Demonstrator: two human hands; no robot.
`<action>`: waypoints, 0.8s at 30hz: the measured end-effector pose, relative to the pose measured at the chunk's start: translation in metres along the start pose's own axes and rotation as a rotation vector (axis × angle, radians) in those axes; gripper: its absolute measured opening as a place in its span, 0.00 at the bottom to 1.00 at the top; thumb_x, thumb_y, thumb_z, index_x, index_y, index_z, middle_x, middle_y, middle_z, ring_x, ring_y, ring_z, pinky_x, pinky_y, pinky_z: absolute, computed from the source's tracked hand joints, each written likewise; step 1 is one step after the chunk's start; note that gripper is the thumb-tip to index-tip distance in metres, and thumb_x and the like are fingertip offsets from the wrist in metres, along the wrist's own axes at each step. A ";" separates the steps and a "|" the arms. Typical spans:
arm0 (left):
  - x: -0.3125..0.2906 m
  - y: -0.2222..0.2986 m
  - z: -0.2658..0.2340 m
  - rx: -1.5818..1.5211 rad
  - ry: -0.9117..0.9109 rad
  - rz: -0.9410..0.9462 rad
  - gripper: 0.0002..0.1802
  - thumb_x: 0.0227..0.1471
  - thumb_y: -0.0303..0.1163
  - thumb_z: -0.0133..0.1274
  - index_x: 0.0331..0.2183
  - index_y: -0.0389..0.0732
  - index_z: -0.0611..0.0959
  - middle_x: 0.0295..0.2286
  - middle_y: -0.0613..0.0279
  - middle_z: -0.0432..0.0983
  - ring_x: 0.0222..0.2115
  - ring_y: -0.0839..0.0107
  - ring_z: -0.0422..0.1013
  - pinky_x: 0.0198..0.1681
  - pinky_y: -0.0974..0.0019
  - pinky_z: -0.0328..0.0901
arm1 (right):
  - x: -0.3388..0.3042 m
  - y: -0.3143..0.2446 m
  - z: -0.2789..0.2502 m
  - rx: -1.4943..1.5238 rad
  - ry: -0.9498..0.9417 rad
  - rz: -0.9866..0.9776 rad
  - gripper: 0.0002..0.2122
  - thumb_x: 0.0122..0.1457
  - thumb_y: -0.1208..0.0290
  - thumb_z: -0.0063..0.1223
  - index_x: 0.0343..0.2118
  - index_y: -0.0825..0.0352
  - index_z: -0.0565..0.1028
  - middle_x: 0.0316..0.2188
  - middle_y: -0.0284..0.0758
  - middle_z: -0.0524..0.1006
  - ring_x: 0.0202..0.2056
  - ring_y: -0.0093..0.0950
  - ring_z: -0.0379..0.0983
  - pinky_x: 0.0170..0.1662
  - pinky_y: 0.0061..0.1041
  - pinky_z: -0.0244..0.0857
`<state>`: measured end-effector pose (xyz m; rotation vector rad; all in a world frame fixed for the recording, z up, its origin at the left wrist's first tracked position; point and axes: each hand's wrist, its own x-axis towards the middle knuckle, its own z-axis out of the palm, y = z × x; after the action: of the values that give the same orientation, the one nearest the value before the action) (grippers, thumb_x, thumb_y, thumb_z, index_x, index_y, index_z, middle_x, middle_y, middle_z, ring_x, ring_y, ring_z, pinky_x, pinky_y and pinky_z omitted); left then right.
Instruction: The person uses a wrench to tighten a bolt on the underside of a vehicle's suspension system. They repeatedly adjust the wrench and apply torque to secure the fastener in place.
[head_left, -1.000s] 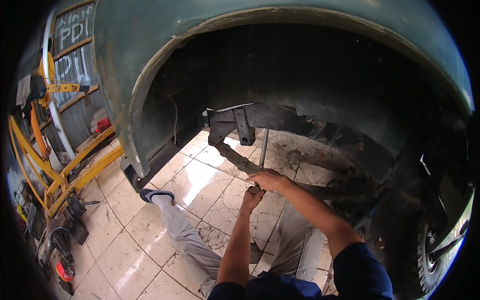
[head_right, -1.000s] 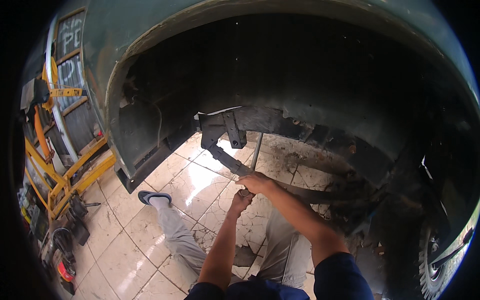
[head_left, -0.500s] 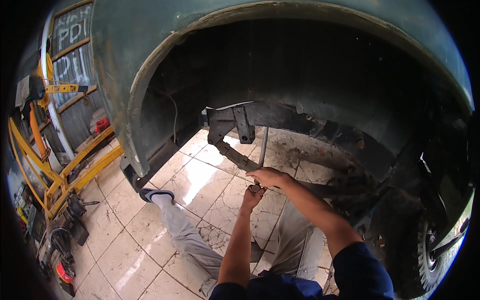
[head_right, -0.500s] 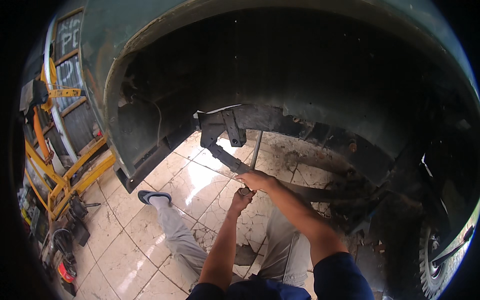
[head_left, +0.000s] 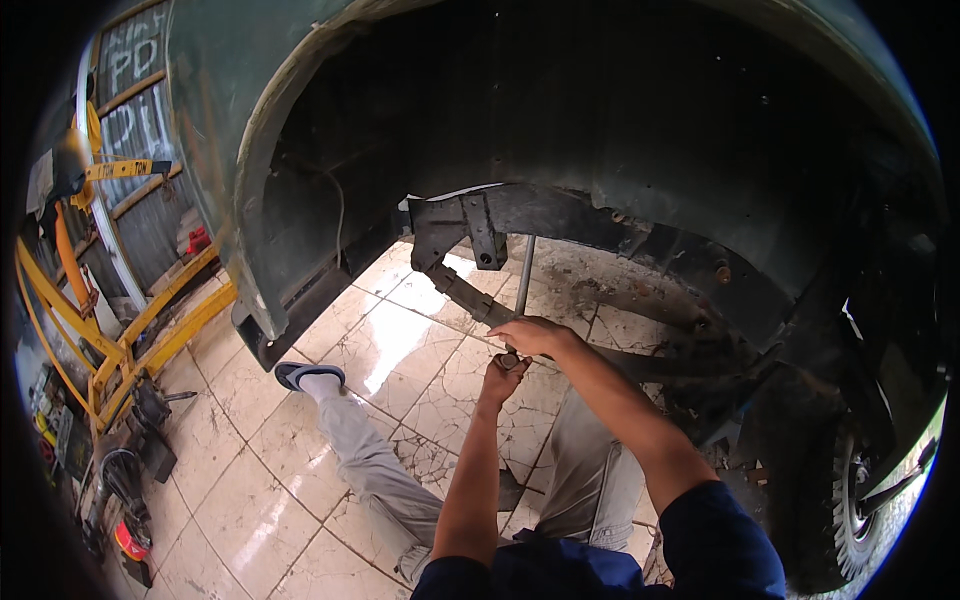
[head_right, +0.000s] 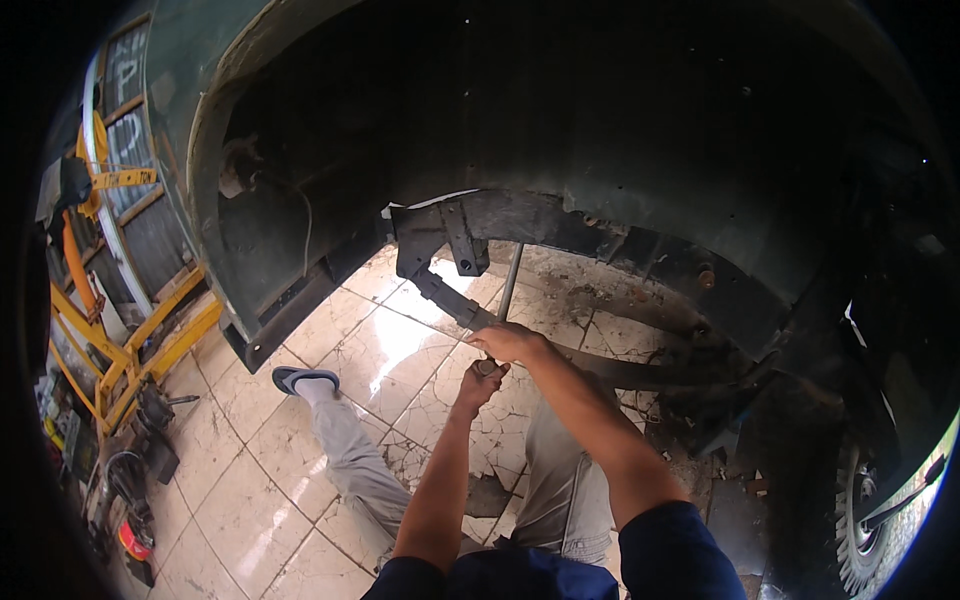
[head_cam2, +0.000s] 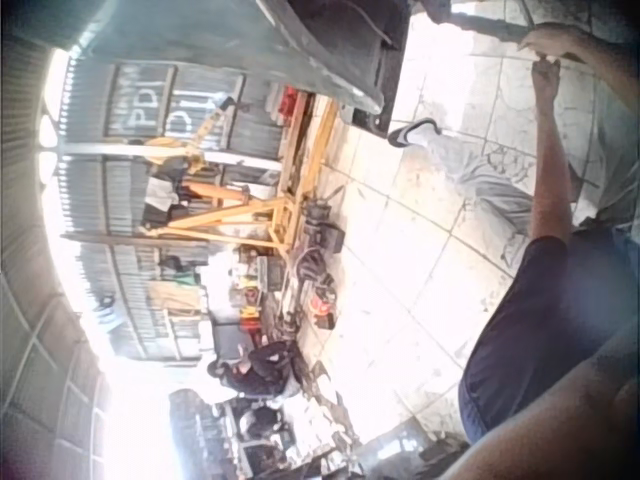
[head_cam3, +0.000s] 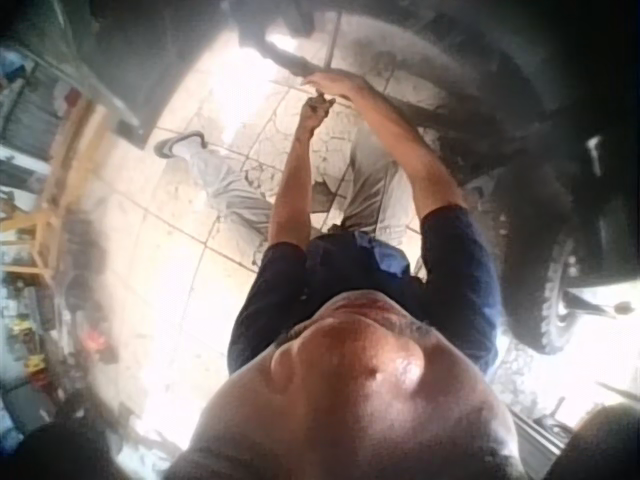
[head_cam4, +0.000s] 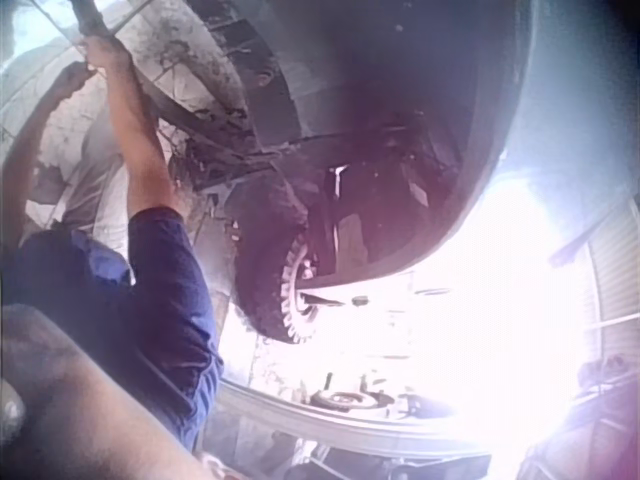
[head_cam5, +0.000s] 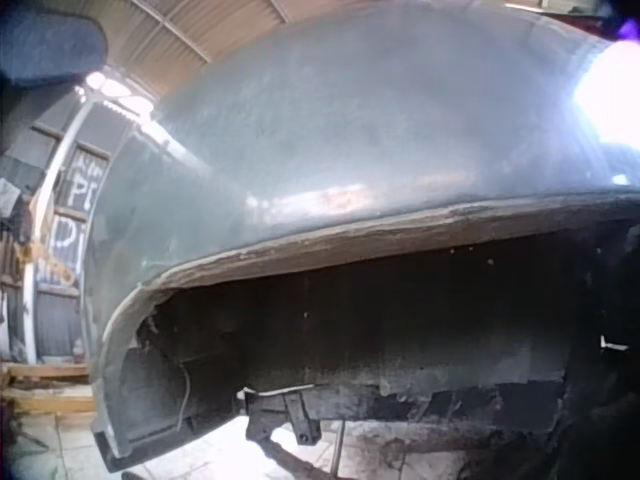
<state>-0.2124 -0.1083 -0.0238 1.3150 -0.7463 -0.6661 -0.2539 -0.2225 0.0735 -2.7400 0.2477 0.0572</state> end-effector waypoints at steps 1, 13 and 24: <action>-0.001 0.000 -0.002 -0.005 0.008 0.017 0.16 0.48 0.35 0.61 0.25 0.36 0.71 0.15 0.68 0.70 0.17 0.80 0.64 0.21 0.72 0.60 | -0.002 -0.008 -0.001 0.042 -0.034 0.024 0.16 0.62 0.69 0.41 0.52 0.57 0.71 0.40 0.41 0.77 0.40 0.37 0.74 0.43 0.32 0.66; -0.006 0.005 -0.013 0.132 0.059 -0.078 0.14 0.48 0.34 0.60 0.24 0.34 0.74 0.16 0.65 0.71 0.18 0.77 0.65 0.24 0.70 0.61 | -0.027 -0.060 -0.027 0.077 -0.099 0.160 0.15 0.63 0.68 0.38 0.52 0.55 0.72 0.38 0.41 0.78 0.38 0.33 0.76 0.41 0.31 0.68; -0.002 0.001 -0.003 0.112 0.001 0.035 0.17 0.48 0.35 0.60 0.18 0.36 0.74 0.14 0.65 0.71 0.18 0.76 0.64 0.23 0.68 0.60 | -0.013 -0.005 -0.012 0.057 0.016 -0.087 0.16 0.61 0.71 0.42 0.51 0.57 0.72 0.43 0.40 0.77 0.43 0.33 0.74 0.46 0.28 0.66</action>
<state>-0.2109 -0.1051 -0.0236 1.4015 -0.8135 -0.6027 -0.2653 -0.2207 0.0877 -2.6918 0.1321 0.0045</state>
